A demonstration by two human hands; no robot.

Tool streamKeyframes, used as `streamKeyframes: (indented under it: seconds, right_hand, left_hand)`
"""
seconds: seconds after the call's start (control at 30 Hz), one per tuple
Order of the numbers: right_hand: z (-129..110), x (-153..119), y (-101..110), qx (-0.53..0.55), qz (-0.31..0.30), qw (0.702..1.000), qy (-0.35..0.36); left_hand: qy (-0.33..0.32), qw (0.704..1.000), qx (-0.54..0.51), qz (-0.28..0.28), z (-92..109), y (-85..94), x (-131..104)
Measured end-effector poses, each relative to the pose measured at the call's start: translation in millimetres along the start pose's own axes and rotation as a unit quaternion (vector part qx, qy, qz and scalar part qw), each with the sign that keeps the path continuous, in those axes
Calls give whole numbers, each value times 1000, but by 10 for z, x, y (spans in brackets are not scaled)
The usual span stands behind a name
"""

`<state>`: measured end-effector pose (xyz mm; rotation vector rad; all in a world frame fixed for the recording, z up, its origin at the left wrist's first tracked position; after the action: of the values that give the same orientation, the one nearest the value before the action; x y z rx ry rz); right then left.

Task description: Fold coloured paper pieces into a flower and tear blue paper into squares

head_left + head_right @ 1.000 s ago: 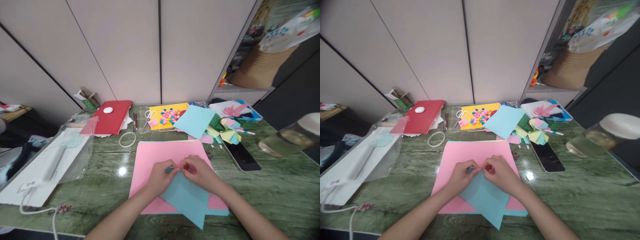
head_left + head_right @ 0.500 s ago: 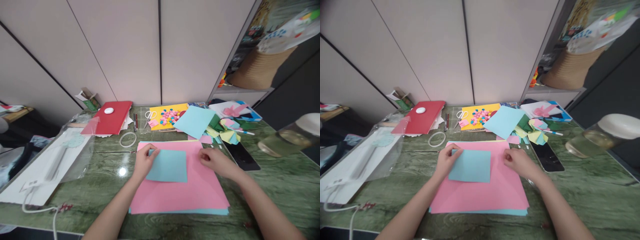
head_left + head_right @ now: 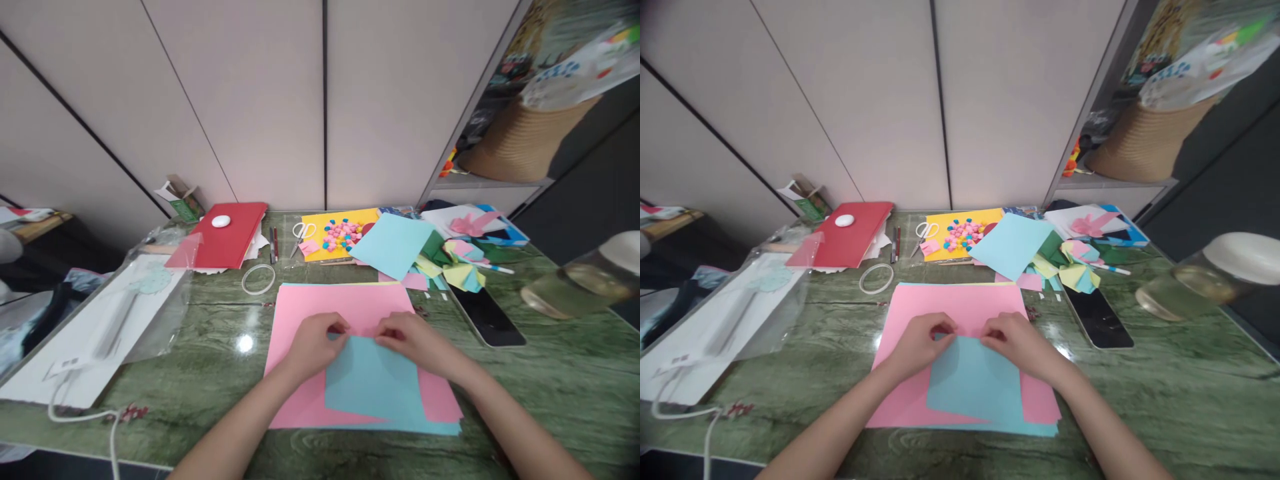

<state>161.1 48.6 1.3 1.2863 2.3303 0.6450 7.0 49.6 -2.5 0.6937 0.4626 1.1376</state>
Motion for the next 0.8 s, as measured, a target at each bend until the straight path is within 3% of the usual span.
streamKeyframes:
  seconds: [0.13, 0.3, 0.53, 0.7, 0.8]
  right_hand:
    - [-127, 1, -181, -48, -14, 998, 35]
    - [-250, -10, -270, -102, -11, 993, 63]
    - [-154, -36, 113, -76, 35, 995, 58]
    - [21, -77, 441, -25, 85, 996, 16]
    - [110, -80, 487, 39, 114, 992, -18]
  left_hand:
    - [-81, 991, 99, -32, 188, -105, -60]
    - [-79, 990, 104, -56, 222, -102, -60]
    - [-48, 997, 57, -31, 39, 175, 41]
    - [11, 998, 31, 45, -240, 397, 114]
    - [36, 997, -29, 63, -319, 404, 143]
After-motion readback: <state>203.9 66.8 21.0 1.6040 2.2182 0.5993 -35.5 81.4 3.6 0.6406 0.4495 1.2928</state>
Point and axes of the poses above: each hand's wrist, its own x-axis towards the middle knuckle, its own y-axis out of the back of the hand, z = x × y, the point moved 7 cm from there along x, towards the middle knuckle, and after that the axes turned 11 degrees about x, right-handed, at the moved point
